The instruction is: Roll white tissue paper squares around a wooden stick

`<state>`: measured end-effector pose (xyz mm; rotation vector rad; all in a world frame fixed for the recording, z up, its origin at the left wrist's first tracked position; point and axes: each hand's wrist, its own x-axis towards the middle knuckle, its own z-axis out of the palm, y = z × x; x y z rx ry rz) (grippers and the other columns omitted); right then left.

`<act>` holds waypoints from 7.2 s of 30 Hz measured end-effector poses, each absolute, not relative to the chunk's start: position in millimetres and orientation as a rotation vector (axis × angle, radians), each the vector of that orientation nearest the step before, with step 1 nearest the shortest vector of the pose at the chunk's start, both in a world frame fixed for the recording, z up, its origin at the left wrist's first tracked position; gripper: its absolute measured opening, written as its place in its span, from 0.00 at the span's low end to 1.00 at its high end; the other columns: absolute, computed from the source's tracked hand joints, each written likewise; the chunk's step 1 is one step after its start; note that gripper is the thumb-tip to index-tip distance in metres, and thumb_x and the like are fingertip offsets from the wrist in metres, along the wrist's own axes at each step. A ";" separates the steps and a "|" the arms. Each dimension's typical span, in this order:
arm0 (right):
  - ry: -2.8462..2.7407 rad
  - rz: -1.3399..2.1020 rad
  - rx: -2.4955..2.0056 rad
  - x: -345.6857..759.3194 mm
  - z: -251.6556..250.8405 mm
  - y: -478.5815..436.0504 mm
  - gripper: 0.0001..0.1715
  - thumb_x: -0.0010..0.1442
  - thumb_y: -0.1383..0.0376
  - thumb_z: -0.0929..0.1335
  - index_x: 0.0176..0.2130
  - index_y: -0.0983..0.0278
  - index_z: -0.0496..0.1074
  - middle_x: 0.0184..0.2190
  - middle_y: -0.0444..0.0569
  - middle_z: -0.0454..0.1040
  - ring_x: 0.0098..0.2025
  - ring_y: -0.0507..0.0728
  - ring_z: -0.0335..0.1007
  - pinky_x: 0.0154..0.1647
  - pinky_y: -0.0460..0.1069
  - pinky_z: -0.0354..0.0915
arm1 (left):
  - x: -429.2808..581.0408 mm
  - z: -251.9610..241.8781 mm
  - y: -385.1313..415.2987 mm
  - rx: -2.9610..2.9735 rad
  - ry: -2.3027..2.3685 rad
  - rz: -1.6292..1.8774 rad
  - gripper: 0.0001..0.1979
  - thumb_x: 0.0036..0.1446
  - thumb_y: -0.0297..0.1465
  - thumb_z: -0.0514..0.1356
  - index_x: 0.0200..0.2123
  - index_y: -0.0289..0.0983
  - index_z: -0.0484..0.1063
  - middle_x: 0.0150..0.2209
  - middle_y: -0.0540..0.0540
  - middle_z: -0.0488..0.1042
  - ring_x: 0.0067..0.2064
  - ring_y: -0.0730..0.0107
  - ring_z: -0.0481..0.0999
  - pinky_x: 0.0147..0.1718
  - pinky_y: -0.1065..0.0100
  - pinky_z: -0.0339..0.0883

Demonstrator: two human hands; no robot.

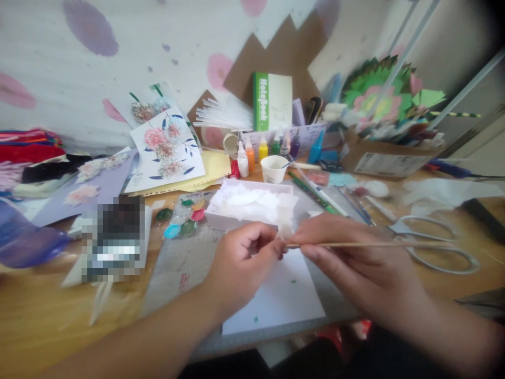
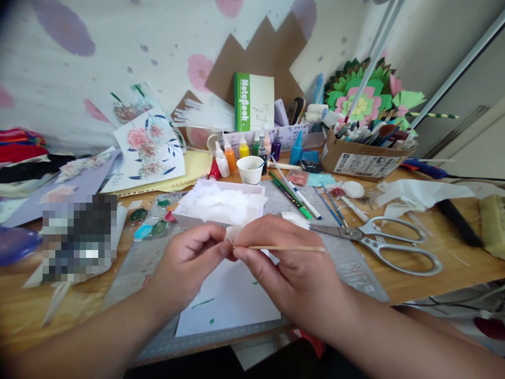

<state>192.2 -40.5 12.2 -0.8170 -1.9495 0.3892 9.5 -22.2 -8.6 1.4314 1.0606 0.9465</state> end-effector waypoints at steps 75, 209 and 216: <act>-1.672 0.924 -0.781 204.3 23.8 -44.3 0.09 0.66 0.63 0.69 0.39 0.58 0.81 0.31 0.43 0.80 0.33 0.51 0.79 0.35 0.42 0.76 | 2.3 -22.2 -16.0 1.078 0.632 0.796 0.17 0.50 0.39 0.72 0.31 0.37 0.68 0.26 0.50 0.74 0.29 0.72 0.71 0.29 0.70 0.56; -1.875 0.591 -0.878 205.9 20.4 -45.4 0.12 0.69 0.59 0.66 0.38 0.60 0.77 0.33 0.45 0.82 0.40 0.51 0.78 0.41 0.42 0.72 | 5.9 -18.4 -18.5 0.963 0.682 0.898 0.17 0.46 0.32 0.74 0.30 0.37 0.67 0.25 0.54 0.71 0.26 0.80 0.67 0.25 0.77 0.59; -1.897 0.604 -0.881 207.2 19.2 -46.1 0.11 0.69 0.60 0.66 0.39 0.60 0.77 0.34 0.45 0.82 0.41 0.52 0.78 0.41 0.42 0.72 | 6.0 -18.5 -18.8 0.977 0.688 0.899 0.17 0.47 0.31 0.74 0.30 0.36 0.67 0.26 0.55 0.70 0.25 0.81 0.64 0.24 0.77 0.58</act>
